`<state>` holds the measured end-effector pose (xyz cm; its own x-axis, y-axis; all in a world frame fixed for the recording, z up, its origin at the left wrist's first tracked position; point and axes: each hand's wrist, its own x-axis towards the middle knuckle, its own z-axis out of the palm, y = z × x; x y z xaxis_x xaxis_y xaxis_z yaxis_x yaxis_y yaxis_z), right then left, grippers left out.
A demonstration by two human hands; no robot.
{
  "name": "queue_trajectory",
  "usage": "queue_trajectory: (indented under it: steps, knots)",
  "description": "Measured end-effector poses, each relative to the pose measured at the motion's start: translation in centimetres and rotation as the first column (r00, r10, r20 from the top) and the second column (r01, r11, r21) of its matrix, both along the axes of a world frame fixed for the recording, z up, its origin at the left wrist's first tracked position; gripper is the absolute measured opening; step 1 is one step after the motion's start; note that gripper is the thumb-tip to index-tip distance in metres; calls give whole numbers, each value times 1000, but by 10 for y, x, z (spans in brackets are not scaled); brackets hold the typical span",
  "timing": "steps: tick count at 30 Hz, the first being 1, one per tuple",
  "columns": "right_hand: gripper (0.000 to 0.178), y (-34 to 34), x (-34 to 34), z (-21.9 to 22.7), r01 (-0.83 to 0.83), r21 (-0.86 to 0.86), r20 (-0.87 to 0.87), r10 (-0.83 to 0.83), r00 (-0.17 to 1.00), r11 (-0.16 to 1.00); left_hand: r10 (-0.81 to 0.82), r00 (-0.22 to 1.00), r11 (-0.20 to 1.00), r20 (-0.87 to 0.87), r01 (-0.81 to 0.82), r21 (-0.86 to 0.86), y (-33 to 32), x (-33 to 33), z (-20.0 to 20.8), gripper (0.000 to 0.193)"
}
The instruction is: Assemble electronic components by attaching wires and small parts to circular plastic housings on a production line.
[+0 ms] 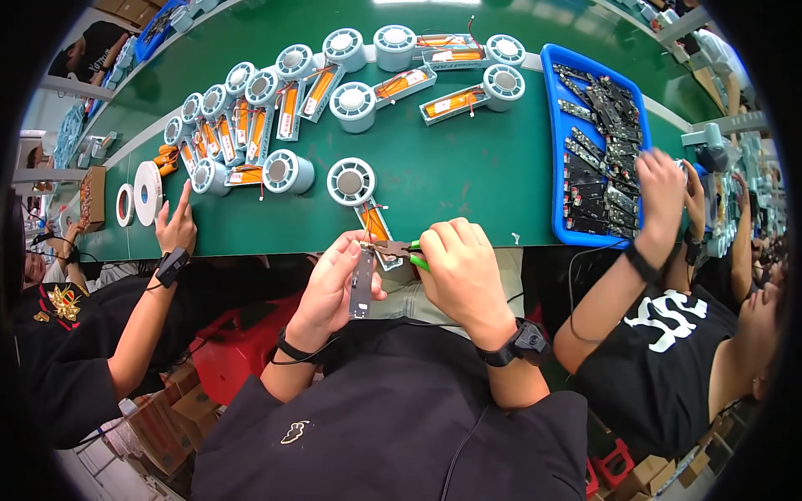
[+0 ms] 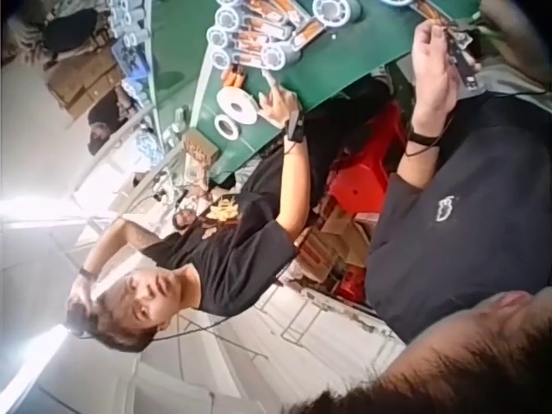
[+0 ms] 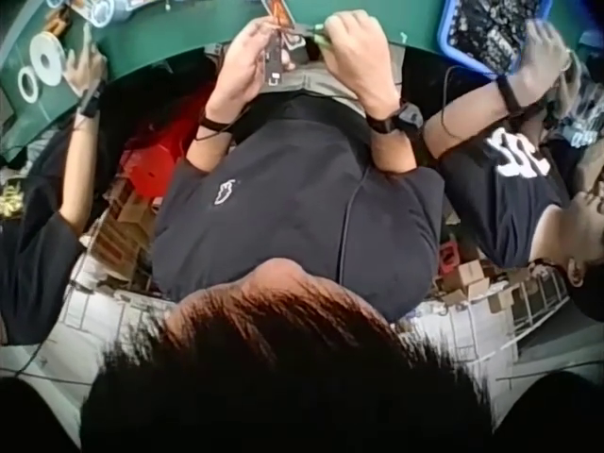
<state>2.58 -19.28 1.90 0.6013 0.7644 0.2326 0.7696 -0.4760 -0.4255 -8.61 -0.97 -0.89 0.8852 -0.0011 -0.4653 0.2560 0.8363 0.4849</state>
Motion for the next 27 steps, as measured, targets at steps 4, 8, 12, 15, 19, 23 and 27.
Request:
queue_trajectory:
  steps: [4, 8, 12, 15, 19, 23, 27]
  knots:
    - [33, 1, -1, 2, 7, -13, 7, -7, 1000, 1000, 1, 1000, 1000, -1, -1, -7, 0, -1, -2, 31]
    - [33, 1, -1, 2, 5, -21, -7, -5, 1000, 1000, 1, 1000, 1000, 8, -1, -16, 0, -2, -4, 30]
    - [31, 2, -1, 1, 3, -7, -20, -3, 1000, 1000, -2, 1000, 1000, 18, 2, -9, -1, -2, -3, 30]
    - [30, 2, -1, 1, 16, -4, -55, -16, 998, 1000, -4, 1000, 1000, 9, 4, 3, 0, -1, -1, 31]
    - [27, 2, -1, -1, 20, 32, -95, -17, 995, 999, -7, 1000, 1000, -6, 7, 12, 0, 0, -1, 30]
    - [22, -3, 1, -10, 77, 53, -193, -65, 979, 996, 28, 999, 999, 32, -26, -41, 0, -1, -2, 28]
    - [16, -4, 6, -15, 134, 227, -206, -86, 975, 965, 6, 999, 998, 44, -4, -55, 3, -3, -8, 26]
